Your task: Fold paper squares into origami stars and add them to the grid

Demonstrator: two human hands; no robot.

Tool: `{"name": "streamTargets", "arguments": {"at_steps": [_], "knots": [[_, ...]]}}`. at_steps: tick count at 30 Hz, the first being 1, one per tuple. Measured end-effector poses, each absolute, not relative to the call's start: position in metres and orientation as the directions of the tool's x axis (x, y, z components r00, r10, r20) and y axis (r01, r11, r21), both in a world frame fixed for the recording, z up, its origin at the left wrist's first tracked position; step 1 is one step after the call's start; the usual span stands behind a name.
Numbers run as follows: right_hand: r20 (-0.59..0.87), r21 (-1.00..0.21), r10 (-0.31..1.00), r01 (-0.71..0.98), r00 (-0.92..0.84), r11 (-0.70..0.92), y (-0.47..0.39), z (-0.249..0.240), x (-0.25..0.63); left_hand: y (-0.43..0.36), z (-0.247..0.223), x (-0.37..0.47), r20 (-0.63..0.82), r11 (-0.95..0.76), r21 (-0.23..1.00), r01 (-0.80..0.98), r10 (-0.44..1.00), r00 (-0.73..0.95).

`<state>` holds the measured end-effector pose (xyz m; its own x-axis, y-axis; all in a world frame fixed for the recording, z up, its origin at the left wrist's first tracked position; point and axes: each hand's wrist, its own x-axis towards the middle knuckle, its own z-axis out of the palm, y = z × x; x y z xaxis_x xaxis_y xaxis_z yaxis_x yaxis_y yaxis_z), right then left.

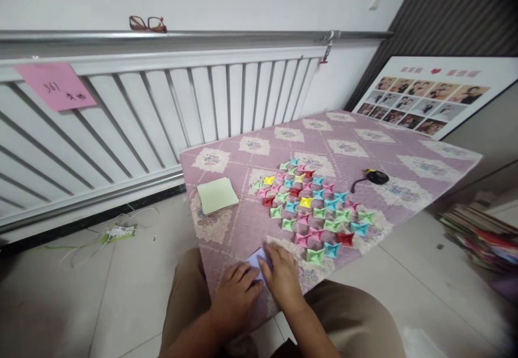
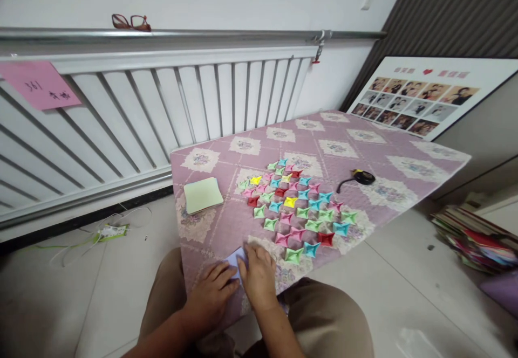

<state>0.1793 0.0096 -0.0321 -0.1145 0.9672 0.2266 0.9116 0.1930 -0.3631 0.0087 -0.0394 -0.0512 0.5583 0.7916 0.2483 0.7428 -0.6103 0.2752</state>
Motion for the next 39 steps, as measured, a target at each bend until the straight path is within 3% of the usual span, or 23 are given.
{"name": "streamTargets", "arguments": {"at_steps": [20, 29, 39], "knots": [[0.278, -0.442, 0.940, 0.843, -0.198, 0.308, 0.021, -0.036, 0.181, -0.038, -0.046, 0.007, 0.147, -0.603, 0.301, 0.739, 0.795, 0.588], [0.165, -0.502, 0.965, 0.825, -0.205, 0.261, 0.023, -0.028, 0.183, -0.037, -0.046, 0.006, 0.148, -0.613, 0.265, 0.744, 0.789, 0.597], [0.075, -0.427, 0.951, 0.852, -0.300, 0.303, 0.019, -0.020, 0.191, -0.037, -0.046, 0.005, 0.134, -0.604, 0.306, 0.736, 0.793, 0.594]]}}
